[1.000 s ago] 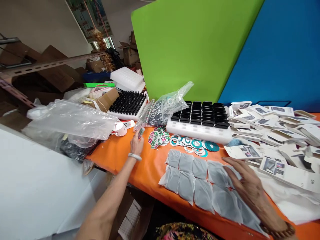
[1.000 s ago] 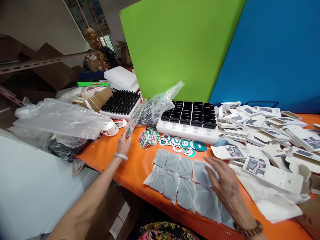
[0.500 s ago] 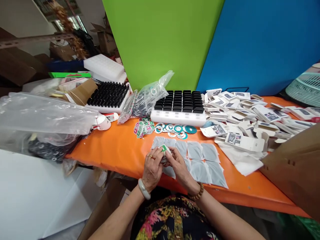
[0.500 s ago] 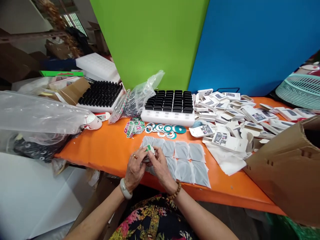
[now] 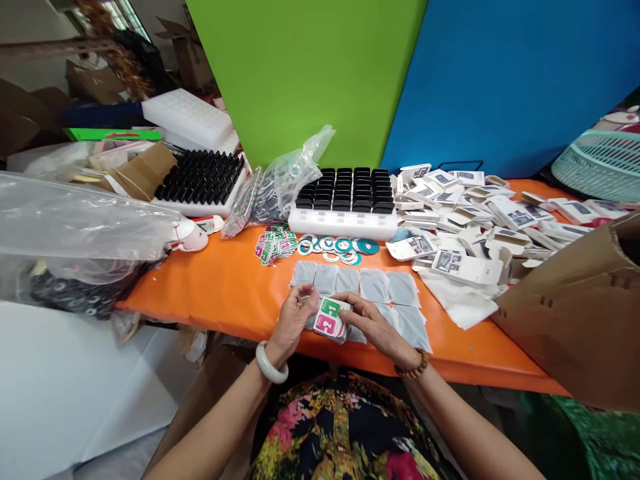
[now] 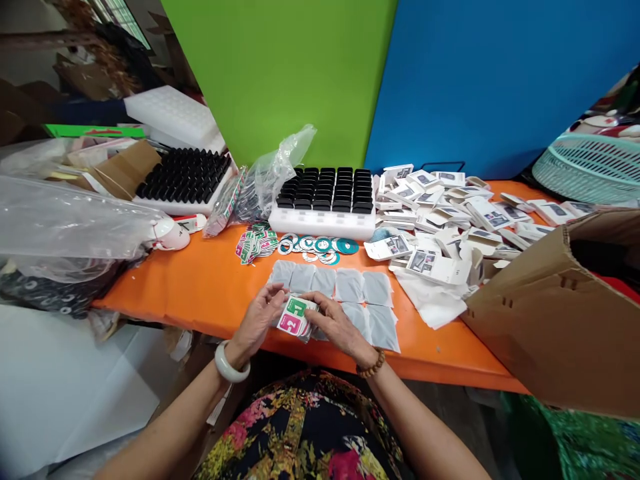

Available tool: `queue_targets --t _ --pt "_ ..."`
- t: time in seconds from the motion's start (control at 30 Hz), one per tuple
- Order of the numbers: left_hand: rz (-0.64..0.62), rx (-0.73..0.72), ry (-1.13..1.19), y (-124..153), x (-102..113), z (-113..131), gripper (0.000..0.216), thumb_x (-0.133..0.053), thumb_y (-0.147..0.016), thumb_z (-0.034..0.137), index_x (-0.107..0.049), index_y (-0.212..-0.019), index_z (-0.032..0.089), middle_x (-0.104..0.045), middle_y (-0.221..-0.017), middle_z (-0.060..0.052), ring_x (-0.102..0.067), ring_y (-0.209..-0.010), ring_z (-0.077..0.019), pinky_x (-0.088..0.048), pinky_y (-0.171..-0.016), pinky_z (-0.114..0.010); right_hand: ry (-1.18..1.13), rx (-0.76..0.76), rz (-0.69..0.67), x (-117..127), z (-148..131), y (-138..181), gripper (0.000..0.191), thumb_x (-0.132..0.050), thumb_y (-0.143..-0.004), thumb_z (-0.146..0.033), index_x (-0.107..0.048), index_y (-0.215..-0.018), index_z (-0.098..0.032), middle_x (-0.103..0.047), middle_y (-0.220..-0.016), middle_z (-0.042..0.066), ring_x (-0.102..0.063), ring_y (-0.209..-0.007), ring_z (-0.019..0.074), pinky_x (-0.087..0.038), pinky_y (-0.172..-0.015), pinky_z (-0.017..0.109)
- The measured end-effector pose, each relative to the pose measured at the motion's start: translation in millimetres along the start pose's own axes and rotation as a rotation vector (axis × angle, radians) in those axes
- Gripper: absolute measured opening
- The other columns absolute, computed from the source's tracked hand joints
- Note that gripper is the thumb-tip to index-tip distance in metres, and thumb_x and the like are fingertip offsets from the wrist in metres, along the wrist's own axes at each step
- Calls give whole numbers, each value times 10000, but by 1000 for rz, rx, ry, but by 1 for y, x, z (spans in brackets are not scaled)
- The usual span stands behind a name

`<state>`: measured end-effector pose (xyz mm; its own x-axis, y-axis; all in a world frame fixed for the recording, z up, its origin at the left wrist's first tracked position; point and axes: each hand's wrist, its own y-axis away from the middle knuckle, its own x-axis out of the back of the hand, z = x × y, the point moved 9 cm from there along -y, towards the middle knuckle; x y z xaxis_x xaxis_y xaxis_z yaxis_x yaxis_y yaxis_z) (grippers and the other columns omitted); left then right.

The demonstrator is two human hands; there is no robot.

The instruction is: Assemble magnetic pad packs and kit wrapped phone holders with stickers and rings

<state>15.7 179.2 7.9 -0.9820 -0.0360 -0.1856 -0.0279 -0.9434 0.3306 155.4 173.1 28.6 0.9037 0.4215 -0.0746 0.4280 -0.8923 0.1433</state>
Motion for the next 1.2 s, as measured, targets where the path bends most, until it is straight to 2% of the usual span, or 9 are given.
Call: queue_targets --t 0.13,0.23,0.37,0.6,0.7,0.8,0.93,1.1,1.2 --pt "-359 417 339 16 -52 -34 481 -649 -774 555 -602 -1024 148 -683 -904 -90 -664 -859 -218 -526 -805 -368 135 75 -30 2 -9 5 341 -511 -889 -406 -583 -1174 -233 -634 -854 11 -551 -704 154 -452 -618 275" --pt "-446 530 400 27 -74 -43 406 -650 -799 501 -619 -972 135 -687 -836 -82 -670 -826 -218 -535 -805 -406 298 124 17 10 -9 8 319 -458 -918 -368 -564 -1186 -230 -637 -909 27 -573 -779 171 -473 -701 311" --pt "-401 481 388 20 -85 -46 334 -733 -747 423 -623 -884 139 -675 -769 -42 -649 -732 -169 -544 -773 -367 496 310 211 30 -19 19 272 -465 -916 -317 -572 -1149 -226 -597 -1082 81 -541 -1027 226 -425 -930 408" --pt "-288 333 335 3 -101 -45 419 -830 -629 332 -617 -948 166 -661 -769 10 -614 -621 -110 -500 -629 -232 487 293 496 57 -11 42 409 -683 -780 -390 -555 -1136 -237 -573 -1057 77 -550 -972 238 -477 -828 383" --pt "-338 390 369 2 -113 -50 408 -829 -629 320 -620 -938 156 -678 -796 -16 -640 -643 -136 -509 -637 -252 445 240 515 65 -2 45 363 -710 -748 -363 -581 -1062 -235 -570 -1017 70 -550 -924 226 -487 -760 355" --pt "-413 456 457 3 -121 -50 344 -767 -712 346 -632 -949 137 -696 -877 -66 -664 -746 -172 -535 -734 -308 363 189 494 74 6 46 343 -701 -758 -343 -585 -1063 -239 -562 -1029 56 -552 -873 196 -486 -720 323" --pt "-474 517 465 4 -122 -47 275 -745 -738 232 -623 -971 154 -695 -943 -64 -669 -814 -180 -534 -844 -392 221 108 421 85 17 45 361 -705 -760 -361 -575 -1074 -241 -591 -1001 29 -550 -778 156 -488 -710 311" --pt "-501 498 400 3 -124 -48 346 -762 -719 205 -602 -1025 179 -692 -971 -51 -677 -848 -190 -533 -854 -395 158 126 328 85 14 43 323 -654 -810 -354 -593 -1111 -252 -623 -1041 27 -571 -883 175 -479 -787 328" --pt "-446 422 417 -4 -125 -47 335 -774 -699 221 -633 -995 151 -706 -941 -60 -676 -842 -185 -532 -832 -335 119 127 395 90 15 43 390 -679 -781 -352 -573 -1144 -258 -606 -1140 42 -573 -928 183 -483 -798 332"
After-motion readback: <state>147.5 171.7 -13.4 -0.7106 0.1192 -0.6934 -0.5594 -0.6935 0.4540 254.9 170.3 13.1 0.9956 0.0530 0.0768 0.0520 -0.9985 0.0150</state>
